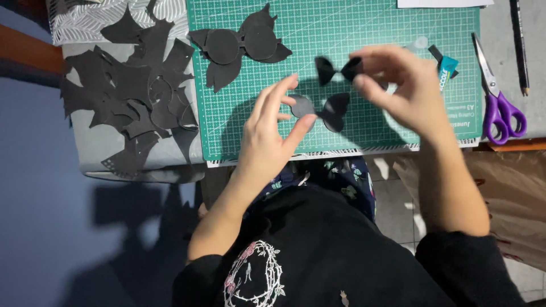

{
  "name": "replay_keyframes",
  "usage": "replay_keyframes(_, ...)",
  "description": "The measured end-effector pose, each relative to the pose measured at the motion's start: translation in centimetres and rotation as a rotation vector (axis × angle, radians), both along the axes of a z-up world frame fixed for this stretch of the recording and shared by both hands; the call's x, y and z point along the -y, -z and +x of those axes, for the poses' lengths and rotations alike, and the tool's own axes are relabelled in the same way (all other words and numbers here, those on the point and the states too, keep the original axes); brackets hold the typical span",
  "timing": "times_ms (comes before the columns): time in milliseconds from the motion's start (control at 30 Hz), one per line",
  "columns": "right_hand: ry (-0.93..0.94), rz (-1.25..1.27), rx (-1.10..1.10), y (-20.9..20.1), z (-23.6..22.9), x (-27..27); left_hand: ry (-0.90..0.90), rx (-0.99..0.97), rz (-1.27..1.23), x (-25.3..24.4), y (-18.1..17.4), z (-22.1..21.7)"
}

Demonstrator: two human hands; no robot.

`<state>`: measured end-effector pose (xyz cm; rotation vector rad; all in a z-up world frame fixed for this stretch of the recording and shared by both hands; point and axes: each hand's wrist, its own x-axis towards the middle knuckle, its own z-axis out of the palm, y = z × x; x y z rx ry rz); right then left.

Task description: Assembling decorative butterfly-shaped bows from black cutouts using glue and scissors on a cutting mat.

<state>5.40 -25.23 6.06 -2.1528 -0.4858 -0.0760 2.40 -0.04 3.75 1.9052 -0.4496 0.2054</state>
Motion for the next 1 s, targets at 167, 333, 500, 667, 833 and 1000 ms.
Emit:
replay_keyframes(167, 0.107, 0.475, -0.431, 2.1, -2.8, -1.0, 0.236, -0.334, -0.154, 0.1, 1.1, 2.2)
replay_keyframes(333, 0.145, 0.536, -0.471, 2.9, -3.8, -1.7, 0.257, -0.459, -0.286, 0.8, 1.3, 2.0)
replay_keyframes(500, 0.219, 0.424, -0.361, 4.0, -4.1, -1.2, 0.268, -0.513, -0.338, 1.0, 1.6, 1.8)
replay_keyframes(667, 0.245, 0.340, -0.379, 3.7, -4.1, -1.4, 0.197, -0.346, -0.234, 0.9, 1.4, 2.0)
replay_keyframes(833, 0.265, 0.292, -0.384, 3.5, -3.8, -1.7, 0.133, -0.210, 0.014, 0.3, 0.5, 2.2)
replay_keyframes(1000, 0.284, 0.249, -0.411, 3.0, -3.3, -2.1, 0.104, -0.257, 0.159, 0.4, 1.1, 2.5)
